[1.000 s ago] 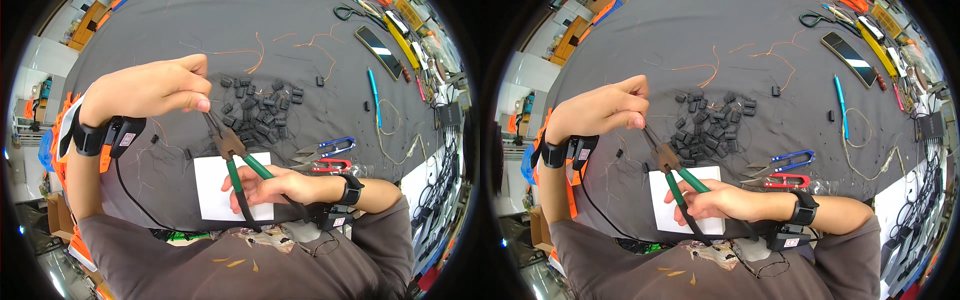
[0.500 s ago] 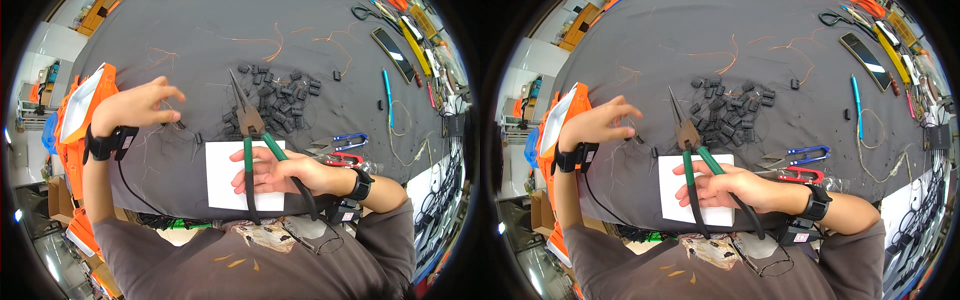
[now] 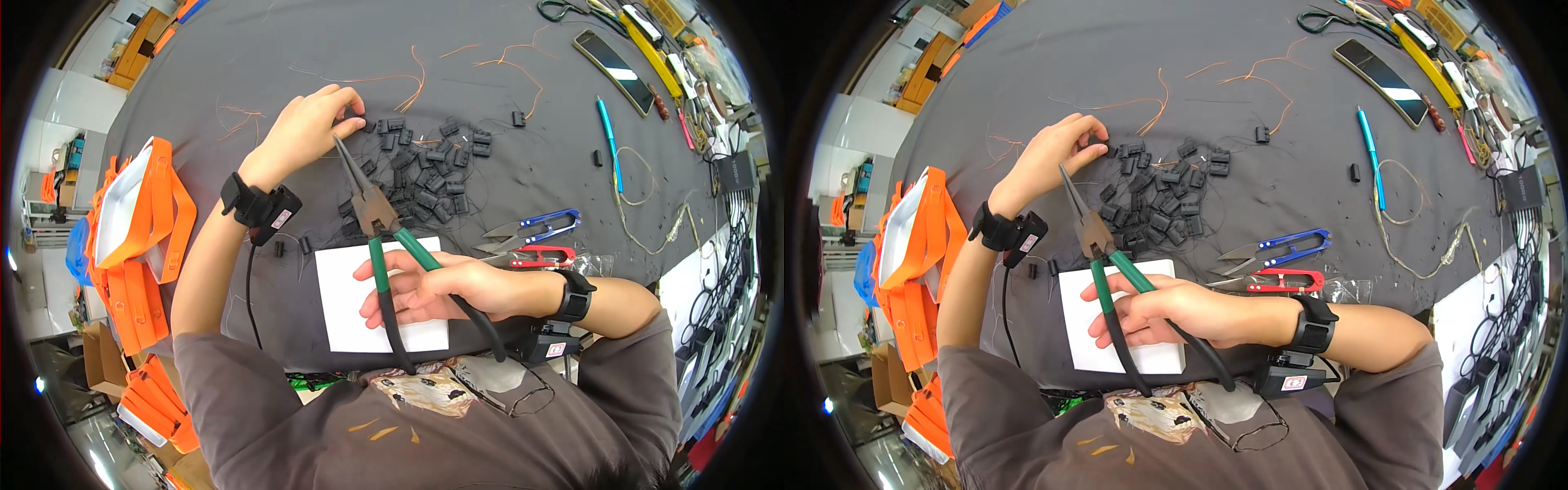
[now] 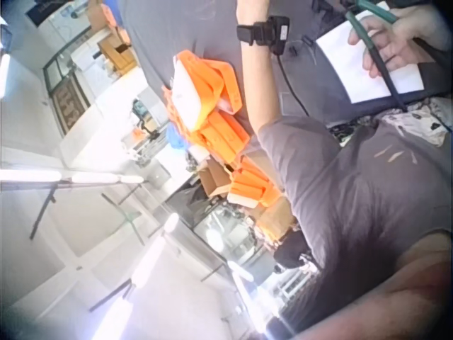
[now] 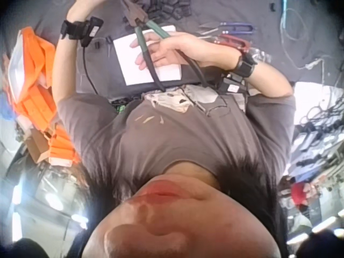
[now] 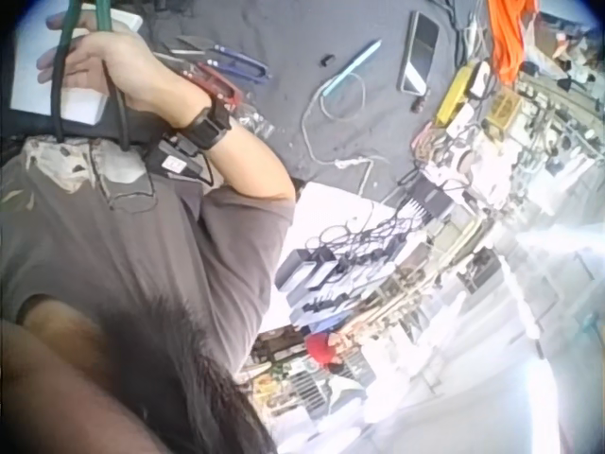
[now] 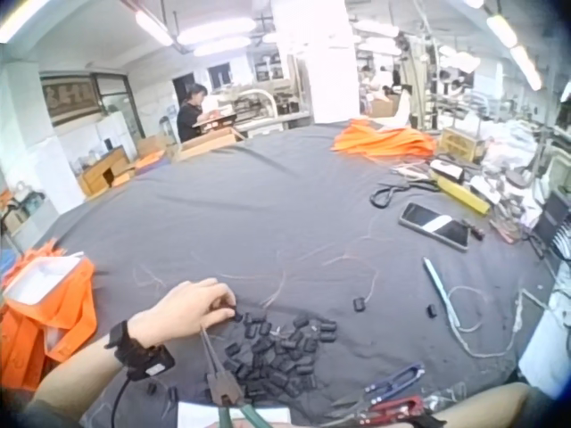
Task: Using pliers to bend and fix small metal wires on black rectangular components over a white backing board.
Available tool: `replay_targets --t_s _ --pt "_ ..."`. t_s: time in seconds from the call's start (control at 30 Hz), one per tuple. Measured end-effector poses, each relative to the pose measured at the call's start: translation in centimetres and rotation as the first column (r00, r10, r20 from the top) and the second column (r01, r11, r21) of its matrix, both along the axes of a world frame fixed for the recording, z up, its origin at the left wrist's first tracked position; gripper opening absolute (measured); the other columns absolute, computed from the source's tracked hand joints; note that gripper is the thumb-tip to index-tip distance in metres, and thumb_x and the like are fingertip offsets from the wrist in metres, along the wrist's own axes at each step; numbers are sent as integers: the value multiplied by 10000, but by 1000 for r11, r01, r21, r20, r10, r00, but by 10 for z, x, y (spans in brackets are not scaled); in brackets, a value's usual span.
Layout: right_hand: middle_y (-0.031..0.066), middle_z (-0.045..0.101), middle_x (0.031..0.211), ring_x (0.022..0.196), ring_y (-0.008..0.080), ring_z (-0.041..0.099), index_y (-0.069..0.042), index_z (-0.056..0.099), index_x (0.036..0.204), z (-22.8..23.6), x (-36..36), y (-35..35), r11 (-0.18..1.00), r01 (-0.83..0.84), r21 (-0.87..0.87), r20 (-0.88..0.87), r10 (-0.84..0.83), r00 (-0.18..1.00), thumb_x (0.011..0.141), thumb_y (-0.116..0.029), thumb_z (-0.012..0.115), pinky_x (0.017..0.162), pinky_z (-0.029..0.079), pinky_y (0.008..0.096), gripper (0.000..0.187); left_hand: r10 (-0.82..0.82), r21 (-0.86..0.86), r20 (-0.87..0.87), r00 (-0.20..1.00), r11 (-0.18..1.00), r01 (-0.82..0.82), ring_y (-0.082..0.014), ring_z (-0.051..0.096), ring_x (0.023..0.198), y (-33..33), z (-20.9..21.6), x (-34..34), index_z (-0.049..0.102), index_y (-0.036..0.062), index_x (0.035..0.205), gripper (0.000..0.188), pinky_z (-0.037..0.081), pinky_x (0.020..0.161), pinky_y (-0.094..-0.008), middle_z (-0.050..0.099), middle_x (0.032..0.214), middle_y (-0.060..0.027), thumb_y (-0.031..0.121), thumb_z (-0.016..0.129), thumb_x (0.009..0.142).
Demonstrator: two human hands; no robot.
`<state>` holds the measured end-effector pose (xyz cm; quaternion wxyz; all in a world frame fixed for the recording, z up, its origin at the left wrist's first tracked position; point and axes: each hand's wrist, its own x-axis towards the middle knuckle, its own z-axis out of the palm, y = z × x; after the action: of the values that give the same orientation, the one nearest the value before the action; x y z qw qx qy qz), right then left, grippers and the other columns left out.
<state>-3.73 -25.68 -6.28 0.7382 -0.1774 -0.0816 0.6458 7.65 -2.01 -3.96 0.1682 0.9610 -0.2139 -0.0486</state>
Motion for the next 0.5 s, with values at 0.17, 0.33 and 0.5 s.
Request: replay_targets --t_s 0.17,0.33,0.5 --pt "133 547 1142 1104 199 536 -37 341 1306 0 1 0 1000 0 8 -8 0 1000 899 -99 448 982 407 319 426 -33 -35 -67 997 999 31 -167 459 664 -1 3 -7 561 82 994 198 417 634 -292 448 793 -50 187 619 837" --pt "128 547 1142 1110 193 534 -37 335 1310 -4 1 0 1000 -3 -6 8 3 1000 904 -107 449 983 408 314 428 -50 -55 -51 997 997 47 -200 480 650 3 -4 -14 529 56 937 155 426 641 -310 456 801 -71 168 576 841" --pt "135 537 1153 1116 194 529 -35 321 1321 1 2 -1 1000 -2 -16 -9 2 1000 904 -107 448 988 407 313 442 -62 62 57 996 996 58 -297 525 694 5 -18 -21 489 30 863 147 431 643 -367 497 806 -124 177 503 871"
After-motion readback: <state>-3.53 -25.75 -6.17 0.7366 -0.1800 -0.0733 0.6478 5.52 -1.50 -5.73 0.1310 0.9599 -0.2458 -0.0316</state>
